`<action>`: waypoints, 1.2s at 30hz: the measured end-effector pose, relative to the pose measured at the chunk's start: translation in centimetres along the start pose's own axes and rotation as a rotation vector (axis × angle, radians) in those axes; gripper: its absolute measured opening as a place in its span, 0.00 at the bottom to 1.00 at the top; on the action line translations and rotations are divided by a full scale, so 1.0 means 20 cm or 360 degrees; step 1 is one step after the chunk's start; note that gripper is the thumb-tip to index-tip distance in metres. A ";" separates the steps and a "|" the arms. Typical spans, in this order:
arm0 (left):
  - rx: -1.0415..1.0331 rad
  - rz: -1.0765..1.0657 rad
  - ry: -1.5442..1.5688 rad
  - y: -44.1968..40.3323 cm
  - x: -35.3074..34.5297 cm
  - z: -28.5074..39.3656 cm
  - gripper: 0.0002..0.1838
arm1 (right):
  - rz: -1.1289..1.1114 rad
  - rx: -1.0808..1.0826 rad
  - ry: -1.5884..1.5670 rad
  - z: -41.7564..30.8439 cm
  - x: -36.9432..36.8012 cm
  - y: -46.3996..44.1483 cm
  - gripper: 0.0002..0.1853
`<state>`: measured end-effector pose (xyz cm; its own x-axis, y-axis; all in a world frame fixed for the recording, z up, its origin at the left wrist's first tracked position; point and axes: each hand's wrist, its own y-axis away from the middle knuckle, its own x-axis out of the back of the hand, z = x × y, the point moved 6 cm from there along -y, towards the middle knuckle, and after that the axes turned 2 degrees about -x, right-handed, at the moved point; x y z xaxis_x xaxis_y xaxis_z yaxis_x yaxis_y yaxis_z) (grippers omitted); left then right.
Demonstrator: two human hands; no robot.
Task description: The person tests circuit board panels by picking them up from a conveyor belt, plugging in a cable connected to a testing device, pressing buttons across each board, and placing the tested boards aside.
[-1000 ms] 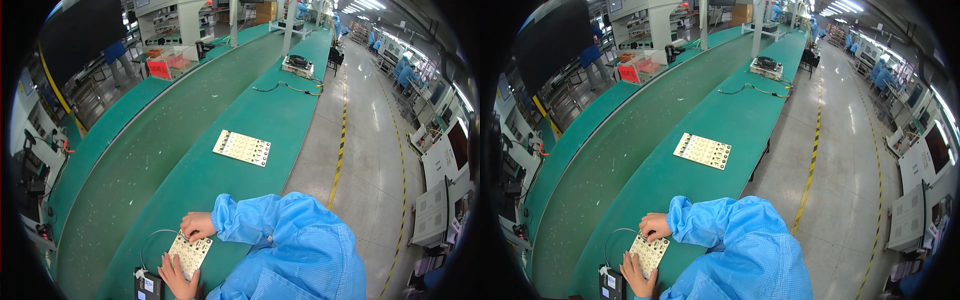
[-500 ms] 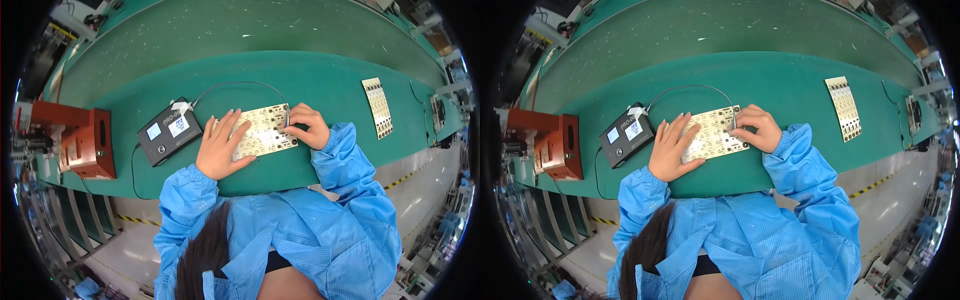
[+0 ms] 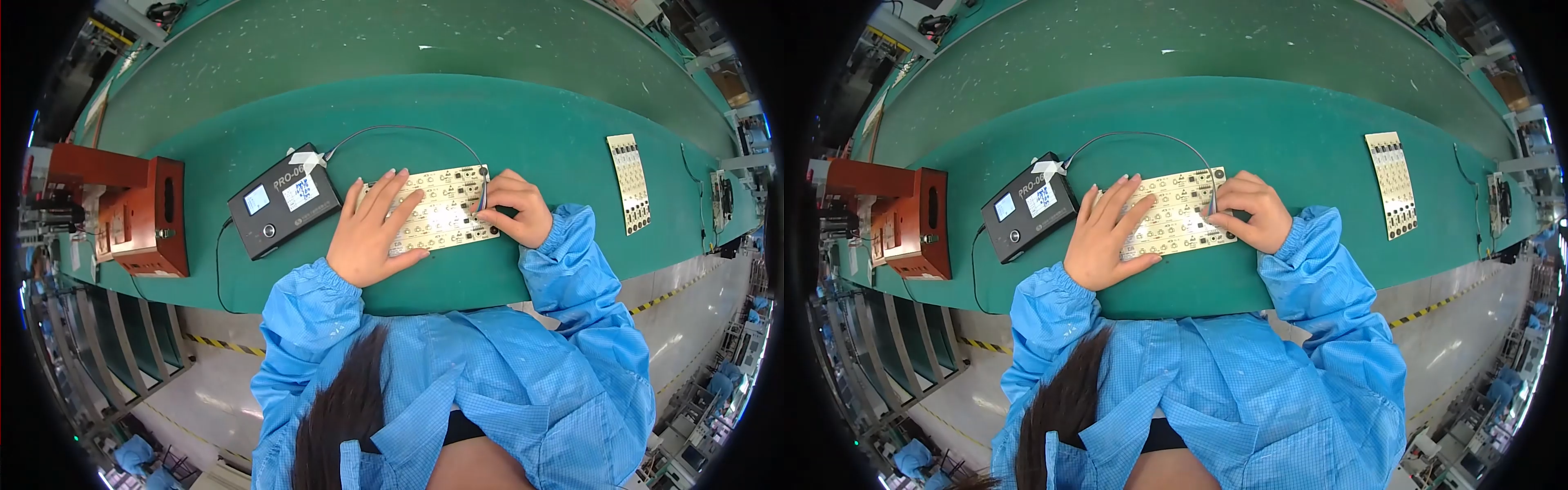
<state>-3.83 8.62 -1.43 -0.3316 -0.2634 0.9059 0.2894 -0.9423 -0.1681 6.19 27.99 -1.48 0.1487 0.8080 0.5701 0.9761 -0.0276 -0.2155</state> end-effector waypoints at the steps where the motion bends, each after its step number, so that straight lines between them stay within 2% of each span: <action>1: 0.0000 -0.0002 -0.0002 0.00 0.00 0.00 0.40 | 0.0013 0.0010 0.0006 0.00 0.00 0.00 0.06; 8: 0.0010 -0.0016 0.0010 0.00 0.00 0.00 0.40 | 0.0012 0.0091 0.0129 -0.01 0.00 0.02 0.06; 10: 0.0011 -0.0022 0.0016 0.00 0.00 0.00 0.40 | -0.0005 0.0083 0.0299 -0.02 0.00 0.02 0.06; 22: -0.0001 -0.0011 0.0028 -0.01 0.00 0.00 0.41 | -0.0107 -0.0037 0.0232 0.00 0.00 0.02 0.08; 36: -0.0025 0.0011 0.0009 0.00 -0.01 0.00 0.40 | -0.0055 -0.0005 0.0207 0.00 0.01 0.02 0.06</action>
<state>-3.79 8.57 -1.54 -0.3345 -0.2709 0.9026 0.2773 -0.9437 -0.1805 6.54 28.07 -1.49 0.1337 0.7256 0.6750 0.9815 -0.0027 -0.1916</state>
